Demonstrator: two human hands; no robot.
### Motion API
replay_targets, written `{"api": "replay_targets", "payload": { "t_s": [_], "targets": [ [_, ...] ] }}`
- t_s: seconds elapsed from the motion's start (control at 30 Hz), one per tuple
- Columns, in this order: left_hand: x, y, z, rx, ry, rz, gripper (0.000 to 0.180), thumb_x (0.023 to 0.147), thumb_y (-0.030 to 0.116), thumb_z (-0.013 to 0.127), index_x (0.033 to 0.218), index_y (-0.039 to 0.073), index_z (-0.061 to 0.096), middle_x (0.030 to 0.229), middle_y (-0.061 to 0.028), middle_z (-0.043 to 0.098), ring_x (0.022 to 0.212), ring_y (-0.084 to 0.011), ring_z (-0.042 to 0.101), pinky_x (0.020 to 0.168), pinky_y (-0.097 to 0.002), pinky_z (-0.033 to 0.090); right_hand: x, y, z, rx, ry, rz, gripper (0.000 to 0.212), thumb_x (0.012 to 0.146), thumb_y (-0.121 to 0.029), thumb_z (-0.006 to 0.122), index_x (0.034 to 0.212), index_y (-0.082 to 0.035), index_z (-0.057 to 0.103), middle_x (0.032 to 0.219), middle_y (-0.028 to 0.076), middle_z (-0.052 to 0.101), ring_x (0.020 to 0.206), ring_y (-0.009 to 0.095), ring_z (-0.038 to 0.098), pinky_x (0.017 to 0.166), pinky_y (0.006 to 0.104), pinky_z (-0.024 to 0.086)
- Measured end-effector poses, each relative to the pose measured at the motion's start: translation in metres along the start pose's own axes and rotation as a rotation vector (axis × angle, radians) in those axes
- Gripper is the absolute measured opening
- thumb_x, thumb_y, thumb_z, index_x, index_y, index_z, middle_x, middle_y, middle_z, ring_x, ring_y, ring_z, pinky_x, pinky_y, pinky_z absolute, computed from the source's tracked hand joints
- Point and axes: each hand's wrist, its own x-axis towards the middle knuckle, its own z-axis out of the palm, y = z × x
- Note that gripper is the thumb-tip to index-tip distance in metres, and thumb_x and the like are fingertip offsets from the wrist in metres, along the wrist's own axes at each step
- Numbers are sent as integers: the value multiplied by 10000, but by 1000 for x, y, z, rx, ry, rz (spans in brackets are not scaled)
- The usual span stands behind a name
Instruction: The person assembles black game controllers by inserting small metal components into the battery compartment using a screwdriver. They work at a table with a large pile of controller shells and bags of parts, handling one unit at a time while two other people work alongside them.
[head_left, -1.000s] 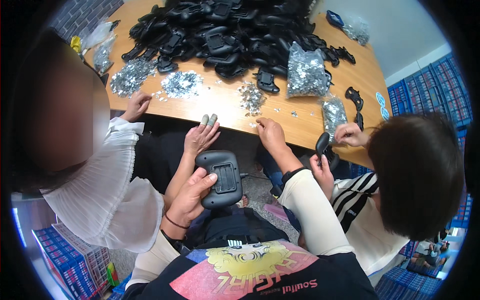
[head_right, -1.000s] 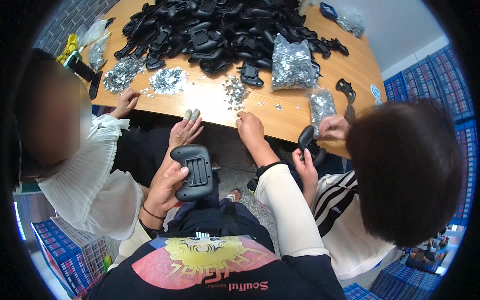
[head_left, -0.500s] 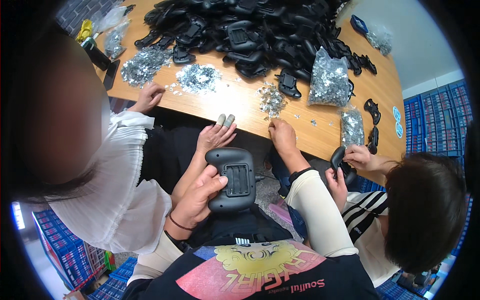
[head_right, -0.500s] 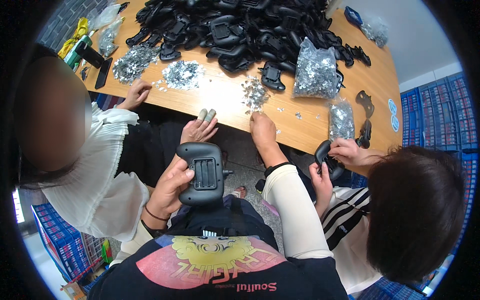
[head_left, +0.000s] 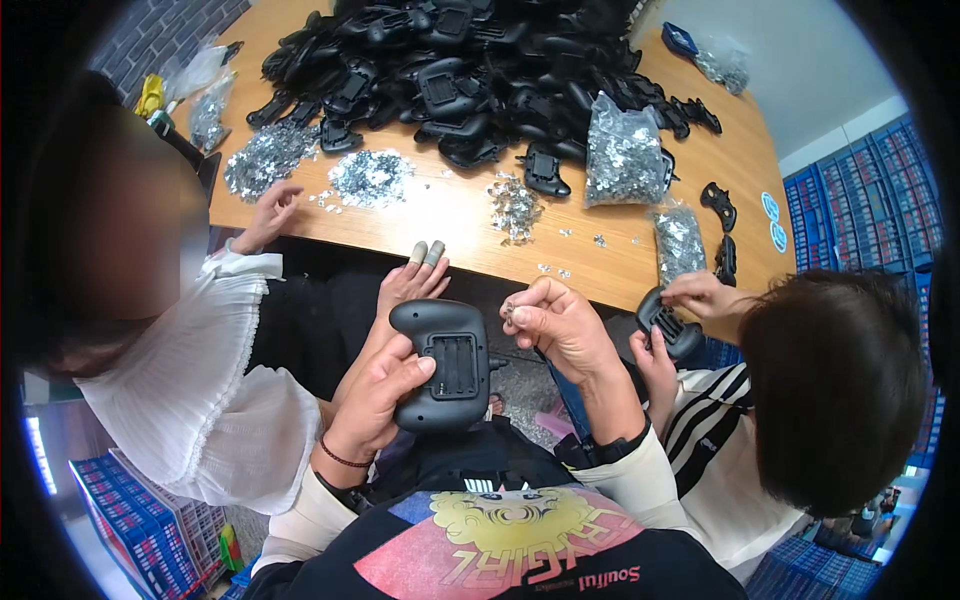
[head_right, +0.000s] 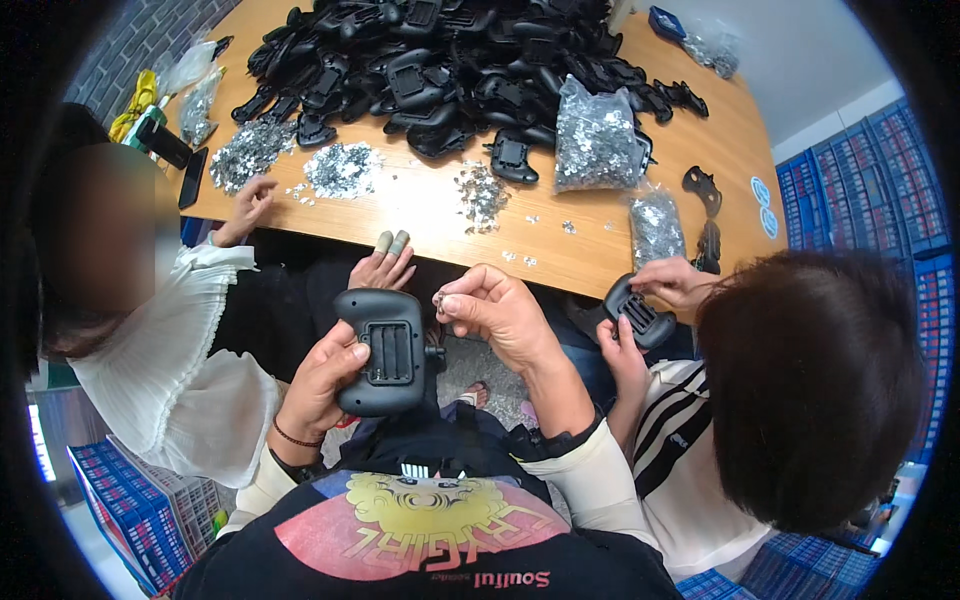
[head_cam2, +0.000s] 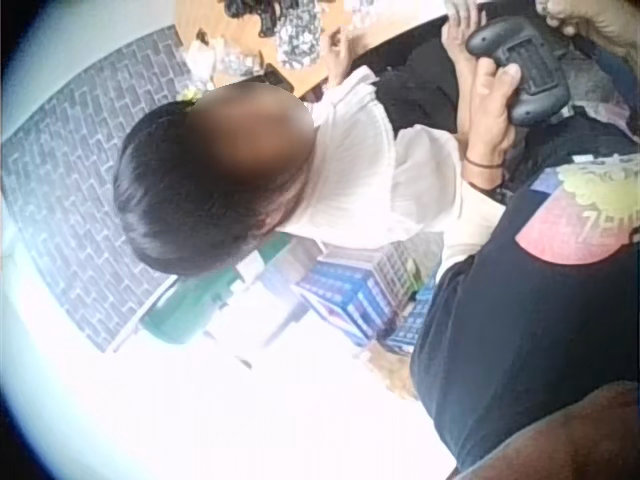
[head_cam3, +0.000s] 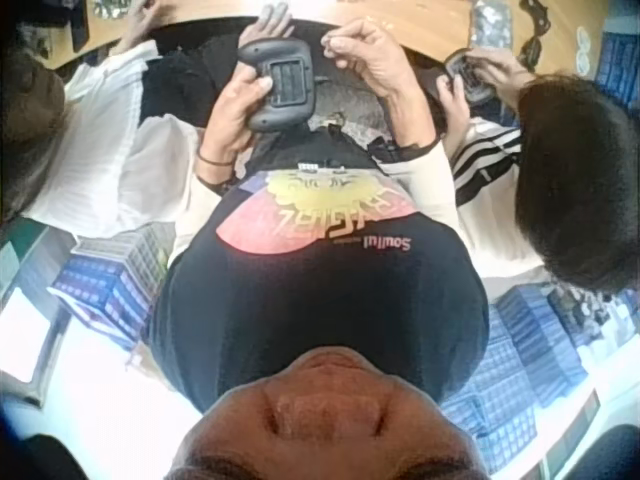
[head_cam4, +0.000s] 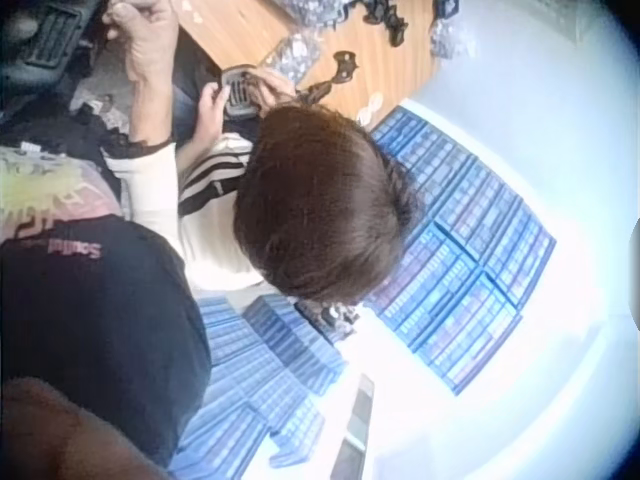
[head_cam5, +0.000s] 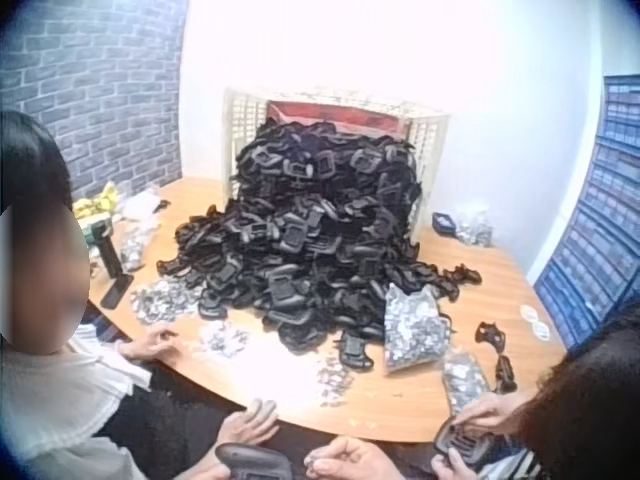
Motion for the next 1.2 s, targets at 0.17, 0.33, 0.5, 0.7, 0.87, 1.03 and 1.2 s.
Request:
{"api": "replay_targets", "payload": {
  "t_s": [0.17,0.33,0.5,0.7,0.87,1.03,1.2],
  "targets": [
    [-4,-5,1,16,-17,-3,471,874,147,503,1287,-10,338,1157,-109,517,1030,-155,542,880,-295,454,-13,1,7,-88,11,-81,149,767,-53,659,886,-27,572,845,62,623,721,100,587,586,200,452],
    [-13,-9,-1,2,18,8,465,896,190,466,1291,-14,331,1172,-110,510,1054,-164,532,898,-308,444,-18,4,8,-152,17,-100,143,778,-40,641,900,-17,570,869,82,613,723,120,584,587,217,462],
    [-25,-6,3,-11,7,70,409,905,185,443,1255,-17,380,1163,-110,517,1051,-166,530,903,-319,438,-25,5,12,-136,32,-119,126,799,-56,624,911,-18,582,872,75,620,744,120,590,596,218,463],
    [-42,6,26,81,96,164,359,875,170,521,1186,-3,473,848,31,534,658,-1,406,578,-150,330,-31,3,16,-138,-27,-113,121,800,-36,614,913,-16,573,894,91,608,756,129,582,613,222,459],
    [-47,8,31,82,111,163,323,876,175,525,1141,-6,497,783,42,516,628,1,398,556,-140,321,-34,2,18,-122,-40,-125,153,790,-33,620,928,-20,557,892,82,601,756,123,576,620,216,451],
    [-39,-7,1,144,93,56,310,889,192,514,1120,-15,500,831,15,543,637,-8,430,563,-154,360,-40,-3,25,-197,-35,-186,222,779,-25,635,981,-22,543,908,51,602,788,94,570,652,203,452],
    [-27,-16,9,139,121,70,230,897,240,515,999,35,534,696,68,446,571,3,371,493,-153,277,-49,-6,45,-469,-67,-328,217,778,-11,620,986,-23,558,897,9,603,813,63,571,700,197,460]
  ]
}}
